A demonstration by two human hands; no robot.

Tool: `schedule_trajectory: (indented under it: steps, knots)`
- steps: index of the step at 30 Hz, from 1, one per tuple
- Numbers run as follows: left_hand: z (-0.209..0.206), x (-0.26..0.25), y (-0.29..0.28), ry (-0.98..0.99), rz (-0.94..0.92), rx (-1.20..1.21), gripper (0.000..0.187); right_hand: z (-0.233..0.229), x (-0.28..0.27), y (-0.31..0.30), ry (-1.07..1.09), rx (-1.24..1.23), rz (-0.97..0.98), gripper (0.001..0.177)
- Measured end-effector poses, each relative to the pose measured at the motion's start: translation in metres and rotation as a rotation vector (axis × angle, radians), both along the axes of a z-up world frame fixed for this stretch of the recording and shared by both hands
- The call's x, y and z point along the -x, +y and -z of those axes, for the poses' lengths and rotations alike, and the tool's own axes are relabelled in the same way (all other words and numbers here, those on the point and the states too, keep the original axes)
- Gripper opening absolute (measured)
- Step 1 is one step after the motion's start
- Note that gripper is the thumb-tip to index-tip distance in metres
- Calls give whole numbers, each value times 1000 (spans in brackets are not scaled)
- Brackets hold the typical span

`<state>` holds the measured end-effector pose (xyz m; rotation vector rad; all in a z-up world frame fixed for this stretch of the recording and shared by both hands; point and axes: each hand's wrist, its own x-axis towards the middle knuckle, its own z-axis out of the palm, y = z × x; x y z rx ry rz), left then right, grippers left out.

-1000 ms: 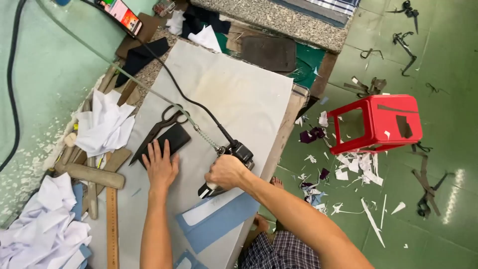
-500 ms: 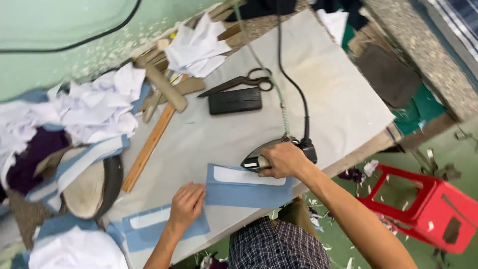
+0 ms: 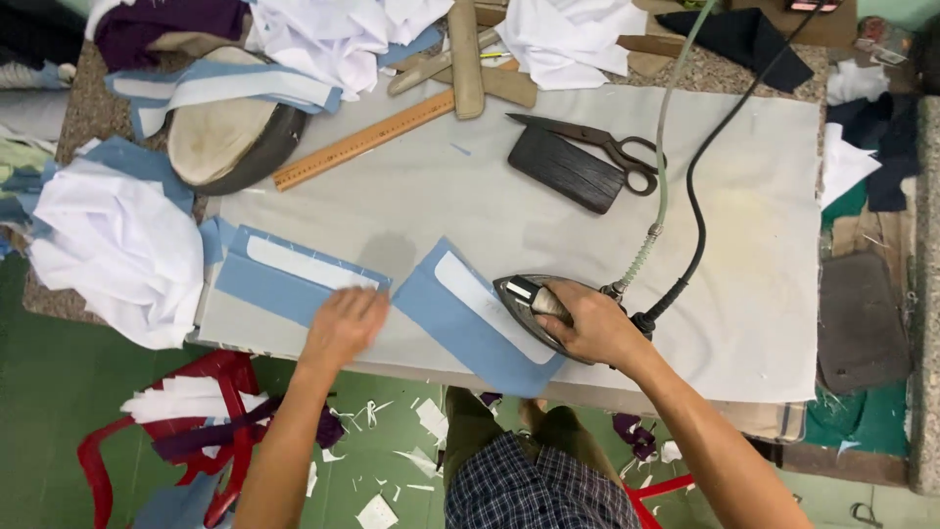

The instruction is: The person irons small rectangular pieces of white and blue fabric on a work table. They fold the fabric, use a steam iron to press it, and place a black rectangular object on top of the fabric while ironing. The person handles the fabric one piece at a time, moving finished pieces aside.

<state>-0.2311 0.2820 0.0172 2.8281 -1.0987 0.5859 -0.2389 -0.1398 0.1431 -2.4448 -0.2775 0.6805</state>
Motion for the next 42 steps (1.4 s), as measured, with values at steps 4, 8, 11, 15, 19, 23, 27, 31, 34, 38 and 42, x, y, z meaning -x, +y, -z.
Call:
schedule_trajectory:
  steps: [4, 8, 11, 15, 19, 23, 27, 31, 34, 38, 42]
  knots:
    - [-15, -8, -41, -57, -583, 980, 20, -8, 4, 13, -68, 89, -18, 57]
    - [-13, 17, -122, -6, -512, 1051, 17, -2, 10, 18, -154, 302, -90, 54]
    - [-13, 6, -155, 61, -275, 607, 22, -3, 8, 21, -154, 347, -90, 55]
    - [37, -6, -160, 98, -105, 168, 37, 2, 8, 24, -158, 392, -78, 56]
    - [41, -11, -162, 116, -95, 100, 40, 12, 9, 22, -192, 398, -72, 56]
    - [45, -3, -154, 142, -51, 91, 34, 18, 9, 23, -264, 451, -74, 55]
    - [14, 1, -148, 177, -41, 57, 33, 24, -6, 29, -308, 488, -21, 56]
    - [24, 5, -145, 216, -42, 82, 36, 22, -15, 35, -287, 460, -49, 57]
    - [33, 7, -143, 225, -49, 119, 35, 15, -17, 37, -259, 471, -96, 53]
    - [38, 11, -141, 223, -43, 148, 34, 20, -11, 33, -316, 431, -178, 48]
    - [42, 6, -141, 231, -36, 198, 30, 22, -12, 32, -345, 424, -200, 46]
